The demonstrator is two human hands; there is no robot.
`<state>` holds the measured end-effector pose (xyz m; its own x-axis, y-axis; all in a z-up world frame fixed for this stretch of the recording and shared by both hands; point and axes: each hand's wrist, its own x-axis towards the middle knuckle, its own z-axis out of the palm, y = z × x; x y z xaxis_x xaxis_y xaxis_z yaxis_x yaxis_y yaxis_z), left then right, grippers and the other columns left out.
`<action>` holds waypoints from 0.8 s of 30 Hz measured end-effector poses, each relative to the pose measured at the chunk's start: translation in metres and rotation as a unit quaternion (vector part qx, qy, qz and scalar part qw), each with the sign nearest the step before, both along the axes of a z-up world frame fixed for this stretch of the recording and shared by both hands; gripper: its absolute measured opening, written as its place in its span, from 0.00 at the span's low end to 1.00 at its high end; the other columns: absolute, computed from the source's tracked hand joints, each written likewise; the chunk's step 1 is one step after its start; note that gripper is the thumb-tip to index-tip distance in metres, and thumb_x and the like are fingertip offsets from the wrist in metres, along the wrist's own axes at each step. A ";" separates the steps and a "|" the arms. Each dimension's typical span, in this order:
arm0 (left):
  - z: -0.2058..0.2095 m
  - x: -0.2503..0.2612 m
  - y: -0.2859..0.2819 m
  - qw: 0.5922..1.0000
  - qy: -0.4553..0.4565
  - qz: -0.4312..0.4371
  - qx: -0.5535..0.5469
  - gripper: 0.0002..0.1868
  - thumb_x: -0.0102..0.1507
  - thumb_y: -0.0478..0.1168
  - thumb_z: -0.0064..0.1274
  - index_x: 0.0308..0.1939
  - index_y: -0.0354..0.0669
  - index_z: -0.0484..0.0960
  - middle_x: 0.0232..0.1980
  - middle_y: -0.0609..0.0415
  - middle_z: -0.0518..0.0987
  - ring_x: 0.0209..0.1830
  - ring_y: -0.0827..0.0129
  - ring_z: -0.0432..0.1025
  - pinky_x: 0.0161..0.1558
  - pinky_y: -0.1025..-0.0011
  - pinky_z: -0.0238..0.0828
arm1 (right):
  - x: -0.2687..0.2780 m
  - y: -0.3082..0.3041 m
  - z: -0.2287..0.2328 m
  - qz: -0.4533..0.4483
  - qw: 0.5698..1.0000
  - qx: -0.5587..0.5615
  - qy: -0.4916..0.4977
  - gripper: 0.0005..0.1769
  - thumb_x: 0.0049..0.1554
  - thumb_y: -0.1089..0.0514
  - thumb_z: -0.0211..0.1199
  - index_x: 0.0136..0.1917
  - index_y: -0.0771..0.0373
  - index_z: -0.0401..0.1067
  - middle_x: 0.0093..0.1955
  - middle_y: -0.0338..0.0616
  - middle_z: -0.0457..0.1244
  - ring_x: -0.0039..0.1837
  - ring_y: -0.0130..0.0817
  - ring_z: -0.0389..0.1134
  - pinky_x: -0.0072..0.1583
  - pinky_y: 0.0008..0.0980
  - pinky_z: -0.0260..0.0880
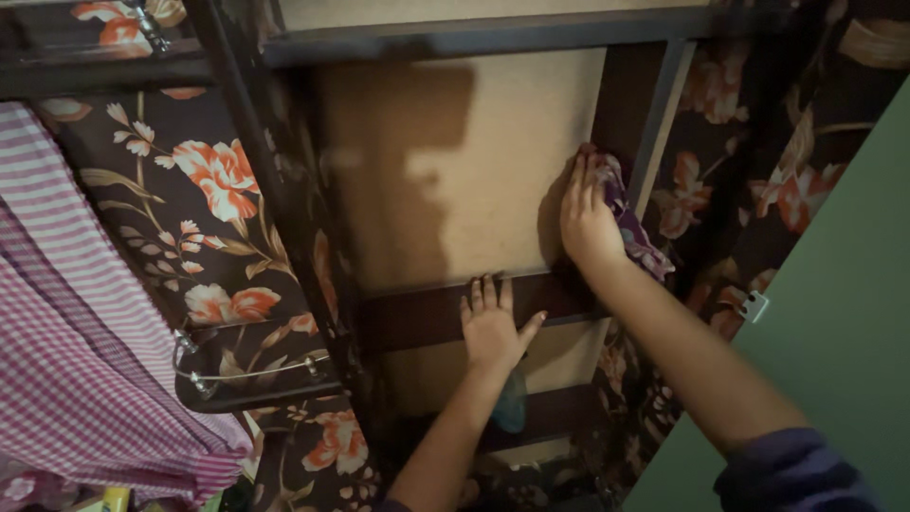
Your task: The person sprays a floral-patterned cloth with a blue spray bottle and wipes the interior surfaces of a dark wooden shelving unit. They clean the shelves and side panels methodically, moving the cloth across different areas.
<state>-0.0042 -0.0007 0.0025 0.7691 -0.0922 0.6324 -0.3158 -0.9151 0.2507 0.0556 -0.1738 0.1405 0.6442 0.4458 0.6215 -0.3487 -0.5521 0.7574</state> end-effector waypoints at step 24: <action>-0.003 0.013 -0.004 0.988 0.078 -0.109 0.083 0.36 0.70 0.61 0.36 0.74 0.40 0.65 0.78 0.43 0.60 0.80 0.51 0.50 0.75 0.45 0.41 | -0.014 0.004 -0.094 -0.050 0.982 -0.068 0.171 0.35 0.60 0.48 0.45 0.70 0.78 0.63 0.75 0.71 0.53 0.75 0.66 0.54 0.72 0.58 0.51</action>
<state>0.0087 -0.0046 -0.0002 0.8060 -0.3590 0.4707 -0.4798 -0.8618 0.1643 0.0420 -0.1699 0.0461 0.8495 0.4340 0.3000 -0.1078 -0.4139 0.9039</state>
